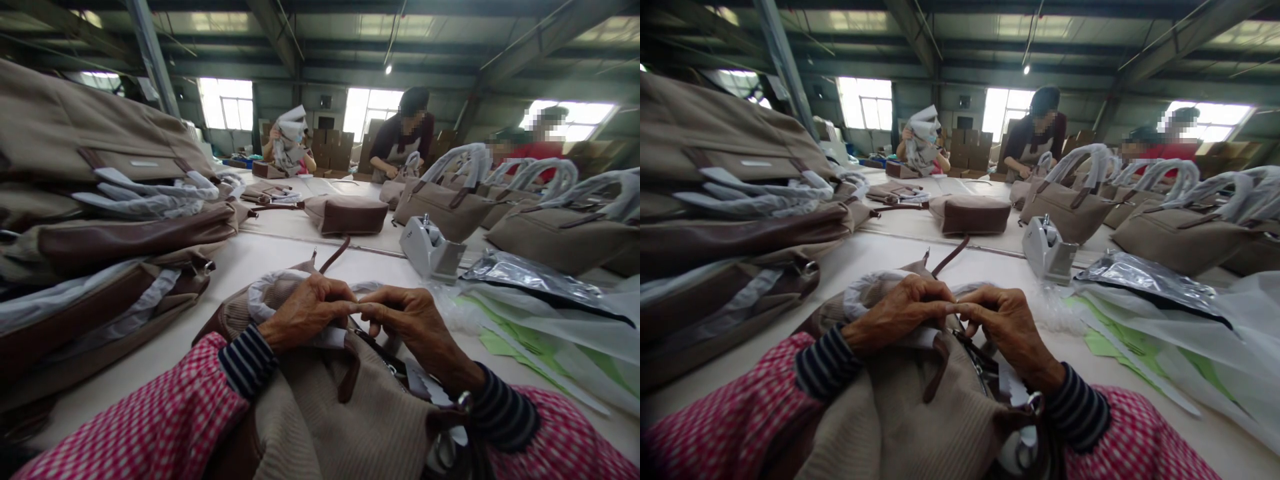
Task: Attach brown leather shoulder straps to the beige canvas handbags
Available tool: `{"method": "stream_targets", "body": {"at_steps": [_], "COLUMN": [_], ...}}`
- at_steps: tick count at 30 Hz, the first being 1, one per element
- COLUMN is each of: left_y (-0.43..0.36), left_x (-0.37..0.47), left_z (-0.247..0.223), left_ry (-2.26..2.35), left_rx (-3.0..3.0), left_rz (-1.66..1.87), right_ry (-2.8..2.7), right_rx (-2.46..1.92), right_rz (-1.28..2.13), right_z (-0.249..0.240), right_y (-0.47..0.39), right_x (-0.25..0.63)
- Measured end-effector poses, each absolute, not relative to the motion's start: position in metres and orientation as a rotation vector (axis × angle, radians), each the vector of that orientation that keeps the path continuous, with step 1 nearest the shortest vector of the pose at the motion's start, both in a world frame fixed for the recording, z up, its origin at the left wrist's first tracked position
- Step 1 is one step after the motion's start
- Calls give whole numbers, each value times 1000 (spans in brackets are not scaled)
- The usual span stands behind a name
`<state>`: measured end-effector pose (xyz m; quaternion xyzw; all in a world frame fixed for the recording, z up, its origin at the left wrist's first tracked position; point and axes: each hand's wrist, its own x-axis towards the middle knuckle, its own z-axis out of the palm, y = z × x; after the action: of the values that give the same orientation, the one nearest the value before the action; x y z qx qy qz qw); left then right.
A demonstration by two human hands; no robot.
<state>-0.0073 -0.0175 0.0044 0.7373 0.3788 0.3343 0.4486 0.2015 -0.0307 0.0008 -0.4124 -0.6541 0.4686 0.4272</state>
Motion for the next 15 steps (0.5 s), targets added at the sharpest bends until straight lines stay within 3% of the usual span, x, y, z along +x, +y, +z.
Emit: {"method": "stream_targets", "body": {"at_steps": [7,15], "left_y": [-22,-19], "left_x": [-8,-10], "left_z": [9,8], "left_ry": [964,1023], "left_rx": [2149,2245], "left_rz": [721,569], "right_ry": [-1738,-1458], "right_rx": [-1035,-966], "right_rz": [1393,1573], "right_z": [3,-3], "right_y": [-25,-23], "right_x": [209,205]}}
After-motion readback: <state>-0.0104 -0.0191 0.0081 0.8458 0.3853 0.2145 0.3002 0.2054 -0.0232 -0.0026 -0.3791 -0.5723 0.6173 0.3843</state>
